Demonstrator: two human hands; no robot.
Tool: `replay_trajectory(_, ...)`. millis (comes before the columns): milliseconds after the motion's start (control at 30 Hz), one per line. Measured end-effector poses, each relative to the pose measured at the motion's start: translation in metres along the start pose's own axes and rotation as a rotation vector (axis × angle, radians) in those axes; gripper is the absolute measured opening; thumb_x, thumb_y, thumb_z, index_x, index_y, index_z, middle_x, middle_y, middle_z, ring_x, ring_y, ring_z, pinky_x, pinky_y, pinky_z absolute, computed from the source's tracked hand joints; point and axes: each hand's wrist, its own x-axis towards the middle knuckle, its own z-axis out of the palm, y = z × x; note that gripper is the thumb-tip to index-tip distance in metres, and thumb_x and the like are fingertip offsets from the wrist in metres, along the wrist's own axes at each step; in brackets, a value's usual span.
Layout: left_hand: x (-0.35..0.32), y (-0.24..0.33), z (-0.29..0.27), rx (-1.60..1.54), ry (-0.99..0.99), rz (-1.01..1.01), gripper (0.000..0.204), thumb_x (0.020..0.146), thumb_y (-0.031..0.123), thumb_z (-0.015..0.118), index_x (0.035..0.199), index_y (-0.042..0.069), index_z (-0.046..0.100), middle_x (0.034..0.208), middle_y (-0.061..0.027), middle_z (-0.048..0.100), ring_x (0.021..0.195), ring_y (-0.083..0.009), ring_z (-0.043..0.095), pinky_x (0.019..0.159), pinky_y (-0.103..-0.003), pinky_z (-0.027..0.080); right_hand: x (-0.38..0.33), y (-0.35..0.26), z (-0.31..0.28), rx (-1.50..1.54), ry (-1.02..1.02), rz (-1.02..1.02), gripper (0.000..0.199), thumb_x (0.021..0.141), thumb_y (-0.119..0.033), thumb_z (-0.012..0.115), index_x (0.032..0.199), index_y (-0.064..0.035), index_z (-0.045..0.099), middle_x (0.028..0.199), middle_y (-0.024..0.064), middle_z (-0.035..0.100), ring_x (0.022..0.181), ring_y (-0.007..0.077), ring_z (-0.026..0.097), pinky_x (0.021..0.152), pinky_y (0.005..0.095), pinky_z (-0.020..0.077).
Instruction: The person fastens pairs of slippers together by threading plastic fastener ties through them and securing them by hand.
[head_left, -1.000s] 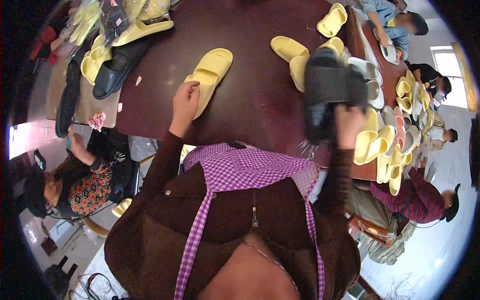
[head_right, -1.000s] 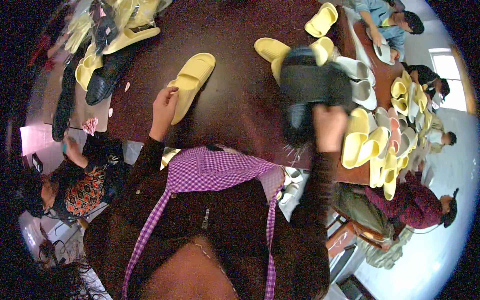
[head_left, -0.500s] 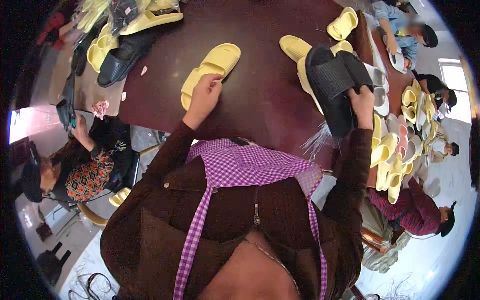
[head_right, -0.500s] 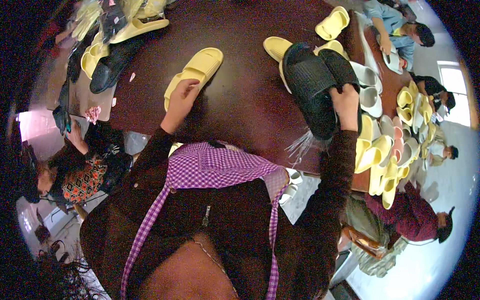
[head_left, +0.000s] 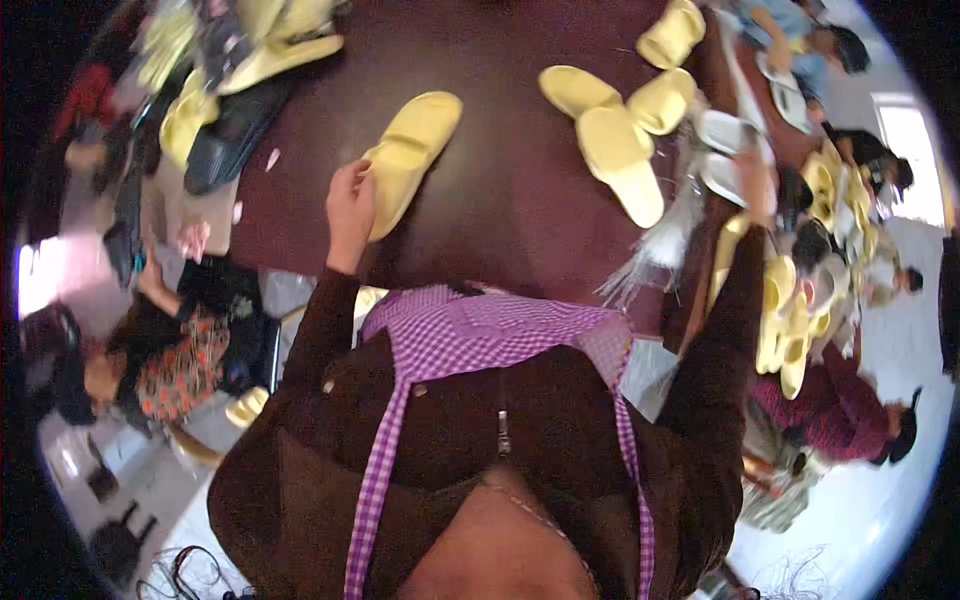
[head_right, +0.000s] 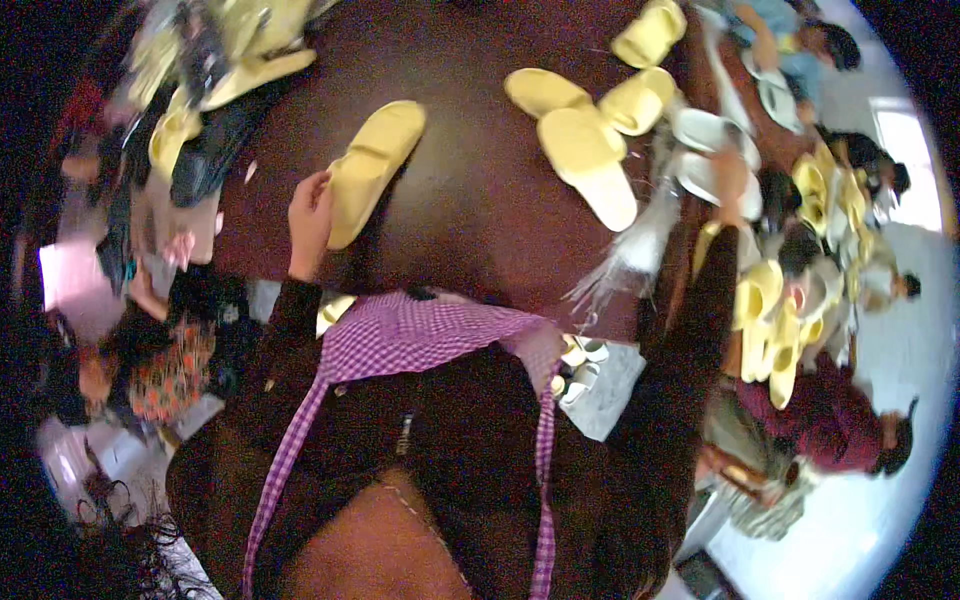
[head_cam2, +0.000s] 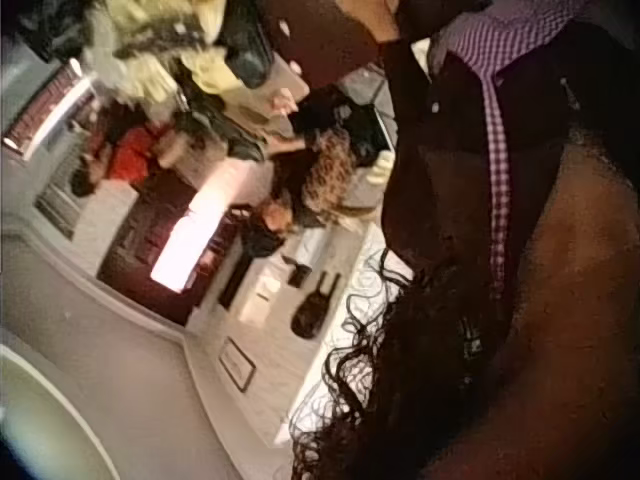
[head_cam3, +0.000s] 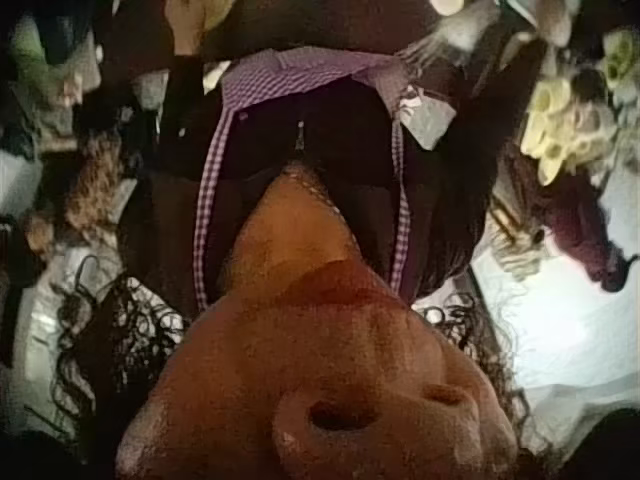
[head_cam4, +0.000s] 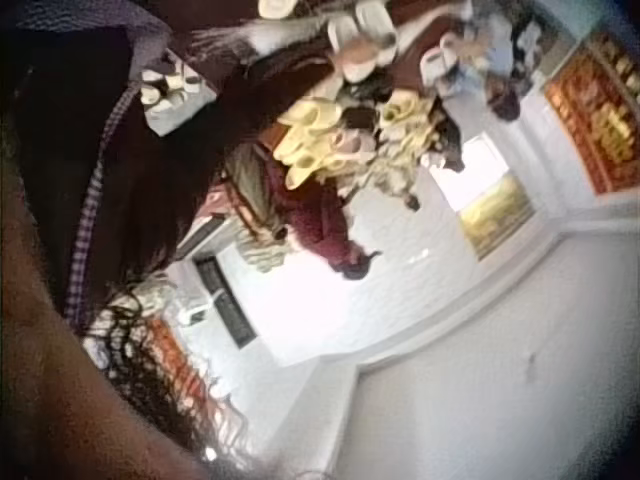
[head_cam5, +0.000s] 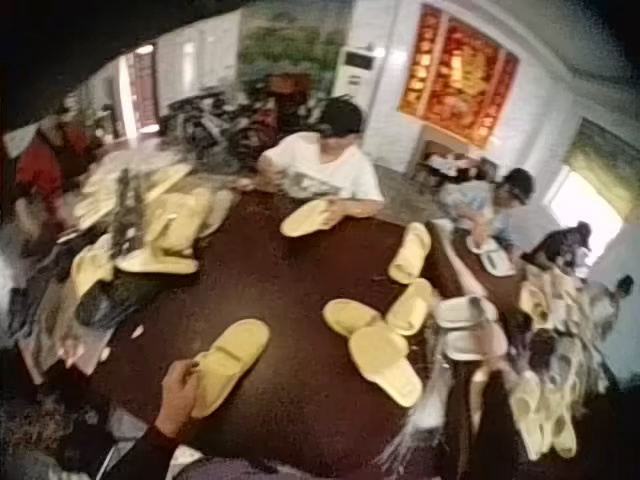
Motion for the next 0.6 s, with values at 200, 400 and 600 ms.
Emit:
replay_trajectory(200,0.003,0.018,0.011,0.001,-0.092,0.004,0.026,0.086,0.007,0.051,0.11,-0.003,0.053,0.103,-0.0114,0.057,0.092,-0.0185,0.057,0.081,-0.029,0.045,-0.009,-0.204,0.097,0.643,-0.216,0.128,0.058,0.071,-0.041,0.068,0.112,-0.0031,0.055,0.108,0.019,0.057,0.098,0.0318,0.056,0.082,0.0406,0.0464)
replay_trajectory(400,-0.013,-0.009,-0.004,0.032,-0.108,-0.084,0.029,0.087,0.01,0.052,0.113,-0.003,0.053,0.104,-0.0116,0.058,0.094,-0.0186,0.056,0.081,-0.029,0.044,-0.014,-0.254,-0.009,0.797,-0.339,-0.021,0.061,0.068,-0.036,0.07,0.115,-0.0016,0.051,0.109,0.0204,0.056,0.102,0.0334,0.054,0.09,0.0379,0.0422)
replay_trajectory(600,-0.003,0.009,0.011,0.042,-0.093,-0.03,0.025,0.086,0.009,0.053,0.108,-0.002,0.055,0.101,-0.0114,0.058,0.089,-0.0184,0.057,0.078,-0.029,0.046,-0.036,-0.267,-0.023,0.863,-0.357,-0.075,0.059,0.069,-0.029,0.069,0.118,-0.0012,0.049,0.112,0.0233,0.054,0.107,0.0315,0.052,0.091,0.0376,0.0415)
